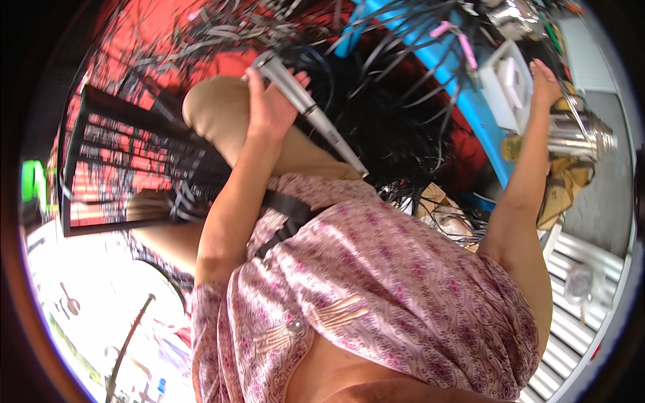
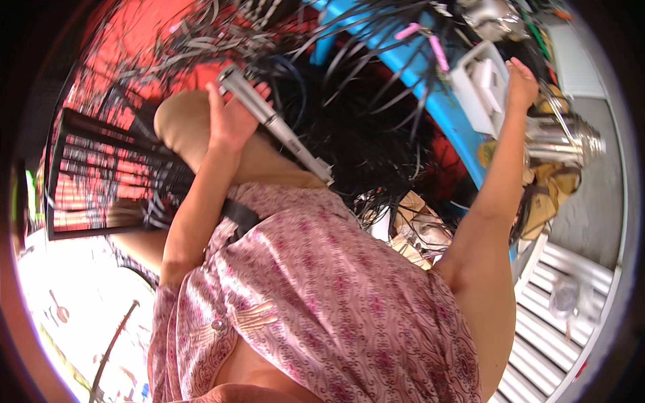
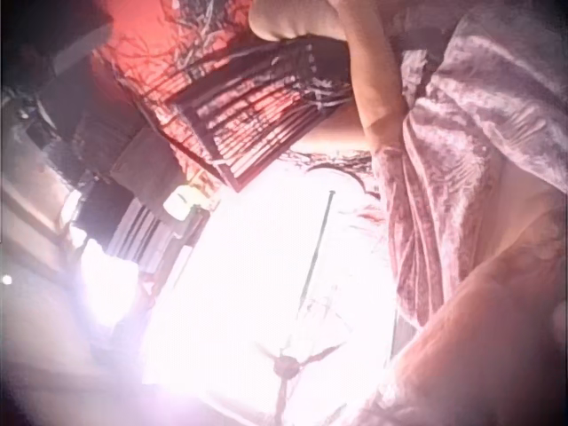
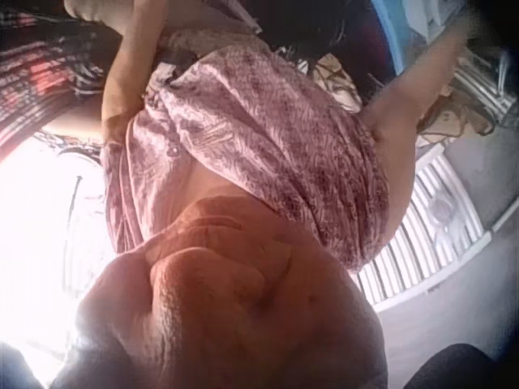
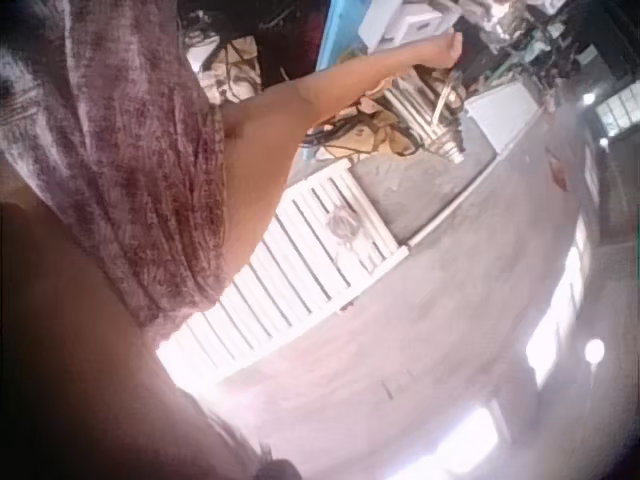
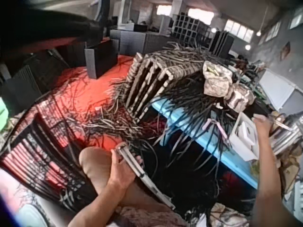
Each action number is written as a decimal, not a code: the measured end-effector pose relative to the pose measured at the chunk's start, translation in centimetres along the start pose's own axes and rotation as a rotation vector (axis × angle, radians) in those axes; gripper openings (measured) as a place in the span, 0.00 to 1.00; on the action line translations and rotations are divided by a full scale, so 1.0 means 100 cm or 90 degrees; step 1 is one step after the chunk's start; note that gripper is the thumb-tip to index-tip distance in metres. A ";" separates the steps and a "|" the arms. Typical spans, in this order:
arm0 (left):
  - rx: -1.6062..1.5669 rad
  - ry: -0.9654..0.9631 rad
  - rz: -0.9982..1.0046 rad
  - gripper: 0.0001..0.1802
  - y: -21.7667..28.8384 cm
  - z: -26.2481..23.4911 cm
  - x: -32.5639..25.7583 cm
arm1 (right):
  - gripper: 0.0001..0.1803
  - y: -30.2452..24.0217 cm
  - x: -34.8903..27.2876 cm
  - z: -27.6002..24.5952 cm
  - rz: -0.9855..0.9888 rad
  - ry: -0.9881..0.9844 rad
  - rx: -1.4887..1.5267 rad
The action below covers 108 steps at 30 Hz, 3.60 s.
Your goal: The person weaves black plastic strips into a chair frame and uses a nail gun to secure the strips. They reload the nail gun with nails from a container and continue attaching strips to the chair.
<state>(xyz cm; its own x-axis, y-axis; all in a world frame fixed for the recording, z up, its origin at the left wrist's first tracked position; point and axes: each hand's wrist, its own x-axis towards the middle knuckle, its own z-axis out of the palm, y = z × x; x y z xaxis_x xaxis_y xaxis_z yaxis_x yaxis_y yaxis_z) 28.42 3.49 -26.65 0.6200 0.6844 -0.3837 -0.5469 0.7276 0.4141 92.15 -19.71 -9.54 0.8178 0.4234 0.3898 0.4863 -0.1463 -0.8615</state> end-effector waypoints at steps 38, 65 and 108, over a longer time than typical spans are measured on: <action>0.026 -0.044 0.036 0.65 0.006 0.003 -0.008 | 0.29 -0.176 -0.369 0.386 0.074 -0.522 0.294; 0.122 -0.152 0.086 0.65 0.021 0.016 -0.020 | 0.26 -0.199 -0.316 0.435 -0.348 -0.720 0.093; 0.335 -0.173 0.346 0.28 0.044 0.159 -0.133 | 0.05 -0.366 -0.311 0.318 -0.457 -0.330 0.338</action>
<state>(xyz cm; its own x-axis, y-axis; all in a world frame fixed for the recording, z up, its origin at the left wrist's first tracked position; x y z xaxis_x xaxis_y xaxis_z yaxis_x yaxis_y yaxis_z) 26.77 -3.18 -6.60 0.4959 0.8518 0.1689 -0.5160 0.1326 0.8463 39.12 0.91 -0.50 0.0949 0.6069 0.7891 0.5061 0.6532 -0.5632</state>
